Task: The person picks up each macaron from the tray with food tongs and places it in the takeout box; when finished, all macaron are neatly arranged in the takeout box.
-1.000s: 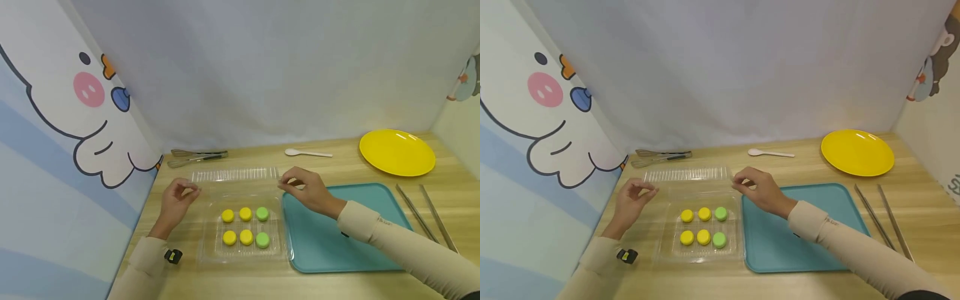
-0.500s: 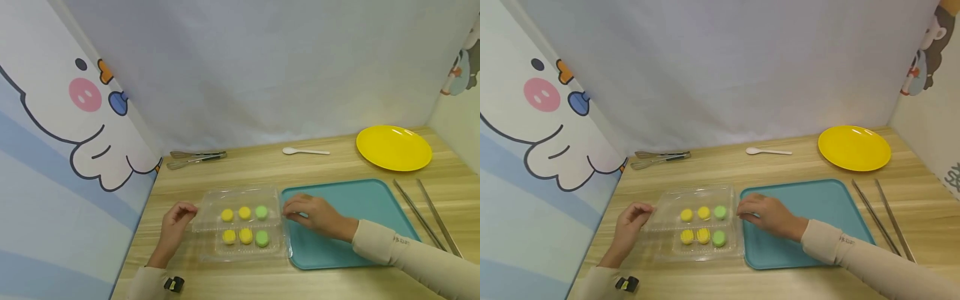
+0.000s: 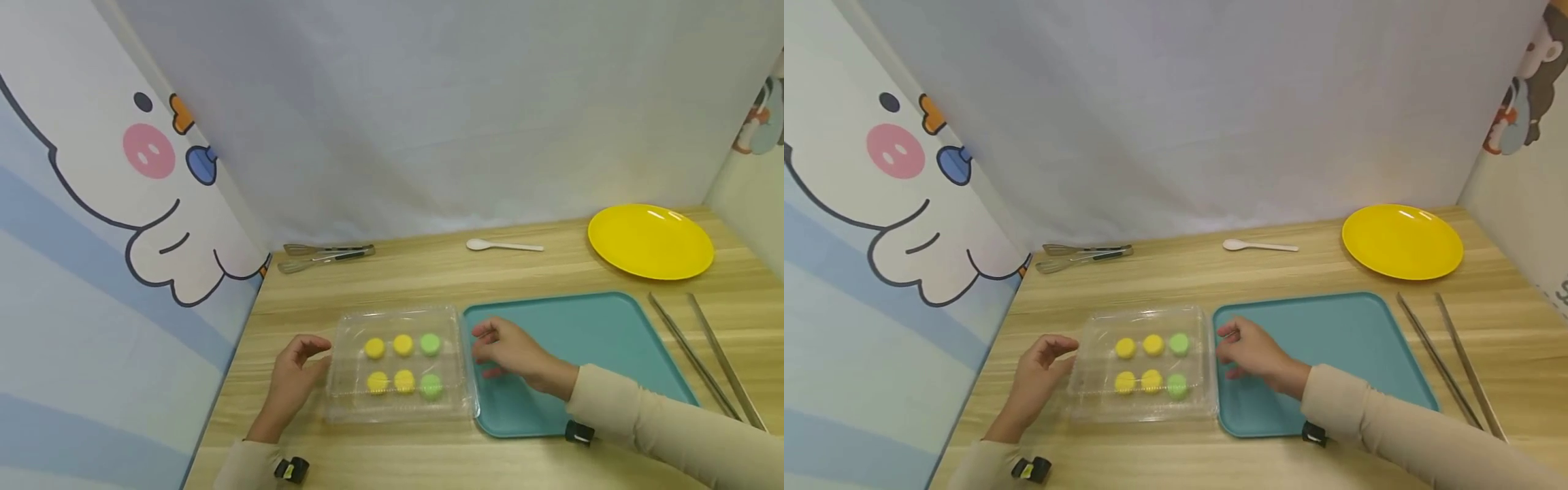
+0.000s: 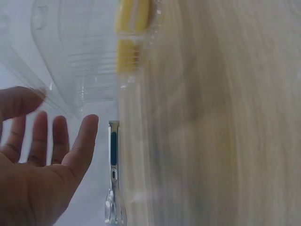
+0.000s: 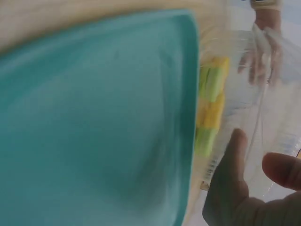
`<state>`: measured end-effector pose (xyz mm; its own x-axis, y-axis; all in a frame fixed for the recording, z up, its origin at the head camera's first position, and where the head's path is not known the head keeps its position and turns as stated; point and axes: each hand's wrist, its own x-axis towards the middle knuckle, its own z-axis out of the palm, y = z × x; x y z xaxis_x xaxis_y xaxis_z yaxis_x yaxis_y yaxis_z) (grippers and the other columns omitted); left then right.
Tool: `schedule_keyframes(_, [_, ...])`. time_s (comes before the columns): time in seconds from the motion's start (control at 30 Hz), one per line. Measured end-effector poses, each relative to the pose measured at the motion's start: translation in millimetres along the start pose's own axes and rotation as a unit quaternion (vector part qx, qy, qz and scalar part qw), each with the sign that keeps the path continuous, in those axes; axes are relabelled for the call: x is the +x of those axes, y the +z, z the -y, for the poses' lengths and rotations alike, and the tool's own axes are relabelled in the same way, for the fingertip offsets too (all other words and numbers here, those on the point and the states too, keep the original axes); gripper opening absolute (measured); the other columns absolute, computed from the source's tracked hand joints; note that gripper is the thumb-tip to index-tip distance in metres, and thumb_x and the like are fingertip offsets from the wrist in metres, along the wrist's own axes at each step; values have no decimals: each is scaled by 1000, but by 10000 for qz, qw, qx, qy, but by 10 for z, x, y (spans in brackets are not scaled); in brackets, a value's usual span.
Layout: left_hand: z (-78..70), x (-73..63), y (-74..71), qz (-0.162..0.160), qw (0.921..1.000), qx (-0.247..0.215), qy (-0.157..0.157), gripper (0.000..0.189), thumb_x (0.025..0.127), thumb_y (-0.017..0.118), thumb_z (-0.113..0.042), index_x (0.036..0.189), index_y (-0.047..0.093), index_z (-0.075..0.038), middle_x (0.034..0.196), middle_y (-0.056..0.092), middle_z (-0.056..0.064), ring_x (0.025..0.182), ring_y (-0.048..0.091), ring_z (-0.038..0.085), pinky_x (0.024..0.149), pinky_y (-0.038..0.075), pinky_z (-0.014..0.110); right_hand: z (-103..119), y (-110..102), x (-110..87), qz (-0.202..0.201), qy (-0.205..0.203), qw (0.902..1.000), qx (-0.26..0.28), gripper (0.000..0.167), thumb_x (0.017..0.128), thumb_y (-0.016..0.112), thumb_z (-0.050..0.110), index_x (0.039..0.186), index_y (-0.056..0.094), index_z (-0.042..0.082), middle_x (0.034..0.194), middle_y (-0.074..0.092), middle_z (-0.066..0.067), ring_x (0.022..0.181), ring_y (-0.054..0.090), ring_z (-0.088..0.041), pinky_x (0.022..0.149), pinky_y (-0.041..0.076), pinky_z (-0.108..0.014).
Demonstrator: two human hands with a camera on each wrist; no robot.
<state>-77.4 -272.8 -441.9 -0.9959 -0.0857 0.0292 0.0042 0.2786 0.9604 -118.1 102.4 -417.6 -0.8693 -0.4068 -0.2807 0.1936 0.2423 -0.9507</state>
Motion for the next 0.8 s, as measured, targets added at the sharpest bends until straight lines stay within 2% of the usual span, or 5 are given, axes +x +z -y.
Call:
schedule_keyframes(0.07, [-12, 0, 11, 136, 9989, -178, -422, 31, 91, 68, 6, 120, 55, 5, 125, 58, 21, 118, 59, 29, 83, 53, 25, 7, 11, 3, 157, 473, 9970, 590, 46, 94, 59, 5, 131, 42, -16, 105, 58, -20, 91, 62, -27, 76, 59, -42])
schedule_keyframes(0.2, [-5, 25, 21, 213, 9915, -494, -1188, 37, 92, 66, 4, 125, 52, 3, 130, 55, 21, 115, 62, 26, 76, 57, 29, -30, 29, 14, 437, 863, 9904, 984, 48, 94, 61, 8, 132, 45, -16, 102, 60, -16, 88, 61, -23, 77, 59, -42])
schedule_keyframes(0.4, [15, -14, 4, 380, 9887, -353, -1410, 33, 93, 66, -3, 123, 54, 1, 129, 55, 18, 102, 65, 22, 77, 56, 34, -96, 67, 30, 526, 828, 9888, 1121, 29, 94, 62, 6, 117, 55, -10, 94, 60, -12, 85, 60, -21, 74, 58, -39])
schedule_keyframes(0.6, [-104, -284, 5, 898, 9804, -60, -1751, 42, 94, 59, -4, 133, 46, 3, 129, 52, 22, 101, 61, 27, 77, 57, 40, -103, 94, -201, 919, 825, 9843, 1265, 50, 91, 62, 3, 132, 40, -15, 107, 58, -18, 91, 62, -25, 80, 57, -45])
schedule_keyframes(0.8, [-192, -462, -64, 1414, 9689, -120, -2027, 49, 97, 58, -8, 139, 38, 8, 121, 52, 21, 96, 61, 26, 80, 58, 43, -99, 152, -324, 1096, 861, 9797, 1440, 59, 89, 67, -3, 134, 31, -13, 102, 51, -17, 87, 62, -25, 76, 59, -44])
